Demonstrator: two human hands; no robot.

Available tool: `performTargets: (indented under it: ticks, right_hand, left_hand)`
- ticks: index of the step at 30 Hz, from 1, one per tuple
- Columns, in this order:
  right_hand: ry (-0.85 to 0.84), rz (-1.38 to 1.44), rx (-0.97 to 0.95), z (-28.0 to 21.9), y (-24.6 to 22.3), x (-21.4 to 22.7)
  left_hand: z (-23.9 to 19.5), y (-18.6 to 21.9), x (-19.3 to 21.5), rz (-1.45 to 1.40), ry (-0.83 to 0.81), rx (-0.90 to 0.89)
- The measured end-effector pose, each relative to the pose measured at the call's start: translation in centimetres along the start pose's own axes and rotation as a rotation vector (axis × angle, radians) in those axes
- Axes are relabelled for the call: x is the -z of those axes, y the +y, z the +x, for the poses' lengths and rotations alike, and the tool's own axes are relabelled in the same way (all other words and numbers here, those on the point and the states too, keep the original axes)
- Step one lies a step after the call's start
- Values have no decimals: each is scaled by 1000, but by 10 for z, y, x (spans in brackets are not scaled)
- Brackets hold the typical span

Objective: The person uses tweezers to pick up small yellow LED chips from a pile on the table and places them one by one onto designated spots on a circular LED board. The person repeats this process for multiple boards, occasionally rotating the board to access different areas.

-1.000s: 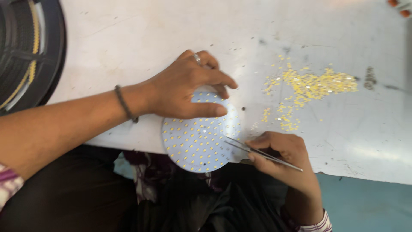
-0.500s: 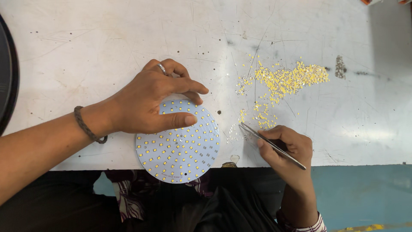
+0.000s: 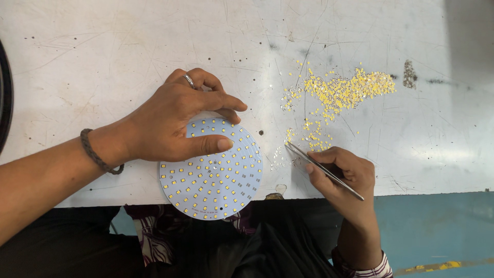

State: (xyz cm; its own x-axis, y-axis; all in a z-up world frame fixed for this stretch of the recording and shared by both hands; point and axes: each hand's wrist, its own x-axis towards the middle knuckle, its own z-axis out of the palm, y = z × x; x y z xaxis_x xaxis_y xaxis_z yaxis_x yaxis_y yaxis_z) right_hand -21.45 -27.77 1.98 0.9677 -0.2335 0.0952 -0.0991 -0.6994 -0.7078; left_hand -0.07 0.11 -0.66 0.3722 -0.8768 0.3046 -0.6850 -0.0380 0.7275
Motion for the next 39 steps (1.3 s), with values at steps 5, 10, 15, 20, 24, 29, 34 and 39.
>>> performTargets:
  ticks: [5,10,15,20,24,29,34,39]
  right_hand:
    - [15,40,-8,-1,2,1]
    - [5,31,19,-1,3,0]
    - [11,31,14,0,1,0]
    - [0,23,-2,-1,-1,1]
    - [-2,4,-3,-2,-2,1]
    - [2,-7,32,-2,-2,2]
    - [23,7,17,-1,0,0]
    - [5,-39,-3,-2,1,1]
  left_hand:
    - [0,0,0,-4,1,-1]
    - [0,-2,-1,-7,10,-5]
    - [-1,-1,-1,-6,14,-12]
    - [-1,-2,-2,-1,12,-12]
    - [0,-2,-2,0,14,-13]
    - [-1,-1,-1,-3,15,-13]
    - [-1,-1,-1,-4,15,-8]
    - [0,-1,0,0,7,-15]
